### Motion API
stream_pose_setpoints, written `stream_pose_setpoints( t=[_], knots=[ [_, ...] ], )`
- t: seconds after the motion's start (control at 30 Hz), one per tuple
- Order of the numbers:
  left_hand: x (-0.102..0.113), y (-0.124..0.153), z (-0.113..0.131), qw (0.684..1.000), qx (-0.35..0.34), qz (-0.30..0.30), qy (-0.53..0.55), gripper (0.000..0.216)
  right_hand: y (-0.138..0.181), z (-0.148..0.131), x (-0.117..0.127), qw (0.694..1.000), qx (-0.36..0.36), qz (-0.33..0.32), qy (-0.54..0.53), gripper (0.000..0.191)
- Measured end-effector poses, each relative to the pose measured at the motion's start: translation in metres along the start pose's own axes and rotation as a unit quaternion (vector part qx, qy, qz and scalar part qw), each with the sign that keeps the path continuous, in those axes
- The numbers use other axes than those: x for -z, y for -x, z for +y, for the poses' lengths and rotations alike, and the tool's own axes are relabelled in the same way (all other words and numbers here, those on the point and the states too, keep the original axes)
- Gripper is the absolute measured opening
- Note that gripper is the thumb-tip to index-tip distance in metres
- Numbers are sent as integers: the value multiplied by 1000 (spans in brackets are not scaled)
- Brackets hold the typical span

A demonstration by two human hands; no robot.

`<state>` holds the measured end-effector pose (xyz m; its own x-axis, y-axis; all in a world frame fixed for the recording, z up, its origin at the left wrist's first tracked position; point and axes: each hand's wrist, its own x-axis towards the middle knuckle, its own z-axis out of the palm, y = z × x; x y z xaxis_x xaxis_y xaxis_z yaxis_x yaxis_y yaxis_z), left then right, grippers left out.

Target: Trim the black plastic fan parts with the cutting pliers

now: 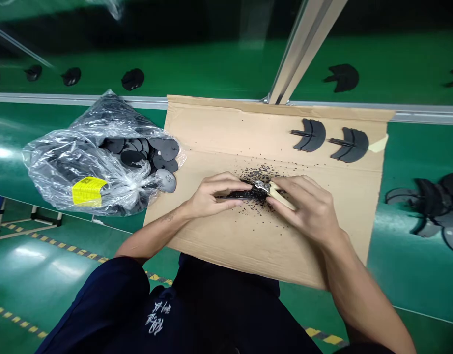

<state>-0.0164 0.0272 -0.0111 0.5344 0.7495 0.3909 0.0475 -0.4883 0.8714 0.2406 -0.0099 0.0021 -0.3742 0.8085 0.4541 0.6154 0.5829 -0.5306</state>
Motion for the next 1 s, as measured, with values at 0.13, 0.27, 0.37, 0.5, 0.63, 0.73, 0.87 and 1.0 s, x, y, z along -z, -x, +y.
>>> stream_pose_setpoints(
  t=[0.13,0.27,0.37,0.5,0.63,0.73,0.87,1.0],
  knots=[
    [-3,2,0,997,-12,-17,-71,39,0,0,-3,991,40,-12,127,33],
    [-2,1,-2,991,-13,18,-134,33,-1,0,0,988,42,-14,146,35],
    [0,-2,-1,988,-4,41,-149,25,-1,-1,1,996,8,-15,83,36],
    [-4,-1,1,996,18,56,-64,21,-2,-9,-7,996,-68,11,-63,36],
    [-11,3,1,998,-13,53,-10,19,-1,-19,-16,990,-54,34,-124,23],
    [-12,6,-1,992,-67,21,-103,13,0,-25,-17,994,34,42,-94,24],
    [-9,7,-5,967,-110,-30,-228,23,1,-28,-14,991,84,34,-97,27],
    [-7,5,-7,979,-87,-8,-182,30,0,-17,-7,994,52,29,-91,37]
  ],
)
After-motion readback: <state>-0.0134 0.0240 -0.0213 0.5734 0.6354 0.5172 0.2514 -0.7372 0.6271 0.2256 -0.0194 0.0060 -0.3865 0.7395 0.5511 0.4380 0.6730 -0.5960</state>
